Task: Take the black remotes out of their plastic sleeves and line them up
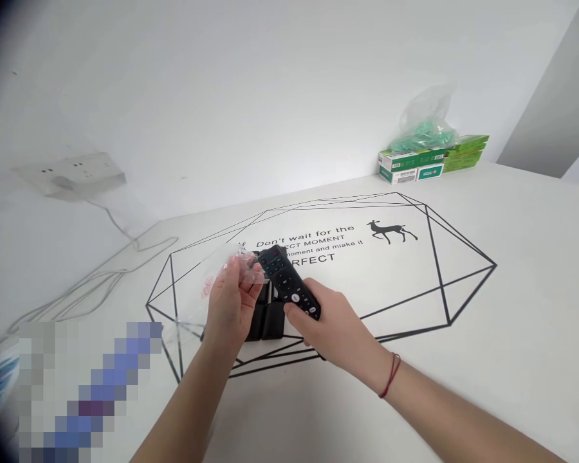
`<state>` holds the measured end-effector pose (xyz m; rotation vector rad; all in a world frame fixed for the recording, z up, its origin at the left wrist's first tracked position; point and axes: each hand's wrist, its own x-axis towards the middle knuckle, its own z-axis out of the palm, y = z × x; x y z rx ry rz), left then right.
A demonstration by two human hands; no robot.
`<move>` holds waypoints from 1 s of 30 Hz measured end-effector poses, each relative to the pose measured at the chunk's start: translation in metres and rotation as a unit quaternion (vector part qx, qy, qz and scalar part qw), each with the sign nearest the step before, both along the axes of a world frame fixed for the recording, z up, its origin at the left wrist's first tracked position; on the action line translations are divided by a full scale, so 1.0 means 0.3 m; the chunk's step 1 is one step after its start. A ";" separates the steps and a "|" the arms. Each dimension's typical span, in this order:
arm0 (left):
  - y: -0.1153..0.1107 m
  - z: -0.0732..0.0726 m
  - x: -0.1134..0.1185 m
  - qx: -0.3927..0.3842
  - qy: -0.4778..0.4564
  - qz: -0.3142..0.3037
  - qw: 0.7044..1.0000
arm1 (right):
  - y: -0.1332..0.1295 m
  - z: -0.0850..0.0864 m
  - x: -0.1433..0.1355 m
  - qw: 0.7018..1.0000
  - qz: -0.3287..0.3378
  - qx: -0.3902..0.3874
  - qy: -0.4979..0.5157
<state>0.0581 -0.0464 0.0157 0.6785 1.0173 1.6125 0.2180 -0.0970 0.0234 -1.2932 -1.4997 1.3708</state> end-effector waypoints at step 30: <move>-0.036 -0.048 0.062 -0.025 0.046 -0.154 0.987 | 0.035 -0.050 0.007 0.983 0.015 -0.136 0.118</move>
